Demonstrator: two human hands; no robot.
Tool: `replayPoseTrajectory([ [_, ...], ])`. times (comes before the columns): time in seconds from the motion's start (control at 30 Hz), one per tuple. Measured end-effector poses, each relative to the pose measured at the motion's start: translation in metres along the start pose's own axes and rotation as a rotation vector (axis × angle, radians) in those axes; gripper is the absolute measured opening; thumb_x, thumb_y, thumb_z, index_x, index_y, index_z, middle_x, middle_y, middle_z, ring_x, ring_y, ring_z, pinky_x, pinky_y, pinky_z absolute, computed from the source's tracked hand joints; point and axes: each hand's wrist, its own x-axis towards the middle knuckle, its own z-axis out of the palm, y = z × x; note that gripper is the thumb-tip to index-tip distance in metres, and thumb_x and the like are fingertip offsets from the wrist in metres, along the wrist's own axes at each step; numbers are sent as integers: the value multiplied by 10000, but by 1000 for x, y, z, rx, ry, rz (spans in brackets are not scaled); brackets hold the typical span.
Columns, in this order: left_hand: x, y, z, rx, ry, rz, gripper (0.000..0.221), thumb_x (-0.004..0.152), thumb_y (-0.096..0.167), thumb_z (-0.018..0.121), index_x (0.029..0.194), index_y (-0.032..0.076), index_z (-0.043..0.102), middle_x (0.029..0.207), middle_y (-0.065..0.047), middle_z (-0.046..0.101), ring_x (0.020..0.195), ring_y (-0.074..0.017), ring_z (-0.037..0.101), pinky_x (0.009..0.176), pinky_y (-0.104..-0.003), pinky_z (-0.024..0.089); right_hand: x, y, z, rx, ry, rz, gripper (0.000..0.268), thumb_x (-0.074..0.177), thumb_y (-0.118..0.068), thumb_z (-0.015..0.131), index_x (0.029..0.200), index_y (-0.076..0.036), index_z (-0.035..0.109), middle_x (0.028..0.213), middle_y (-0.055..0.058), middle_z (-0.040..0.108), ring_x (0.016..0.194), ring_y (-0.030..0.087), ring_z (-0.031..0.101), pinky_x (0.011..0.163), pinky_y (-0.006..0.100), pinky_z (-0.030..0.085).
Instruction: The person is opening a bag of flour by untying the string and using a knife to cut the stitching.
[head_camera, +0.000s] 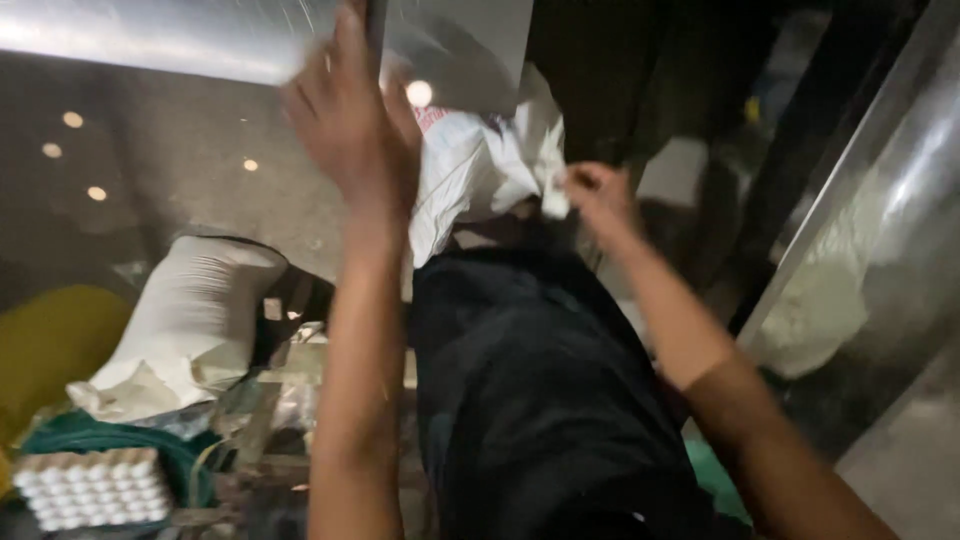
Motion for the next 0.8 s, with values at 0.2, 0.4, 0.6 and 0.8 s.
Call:
replayPoseTrajectory([
  [0.2,-106,88,44,-630,-275,-204,164,931,21,728,1093,32,709,1025,-136,716,970,-347,689,858,-413,553,18,14,-8,266,-163,-98,164,925,-121,800,1042,-34,726,859,-30,678,738,68,602,670,245,487],
  [0.4,-166,98,145,-735,-332,-441,160,945,89,717,1104,77,730,1068,-135,741,939,-338,732,786,-384,576,14,-12,-21,101,-240,-299,146,986,-113,719,1094,-14,717,948,-36,687,830,43,597,750,218,504],
  [0.6,-159,105,150,-716,-238,-547,121,943,133,711,1056,105,743,1024,-114,754,927,-314,754,796,-380,591,19,-24,-33,-61,-293,-484,151,1021,-112,720,1110,11,723,1028,-8,670,916,61,615,819,236,511],
  [0.8,-151,109,151,-587,-243,-493,115,886,156,747,988,103,749,953,-144,740,853,-362,714,740,-429,555,28,-18,-34,-178,-266,-577,143,1005,-86,722,1097,23,733,1004,43,668,892,93,639,799,254,518],
])
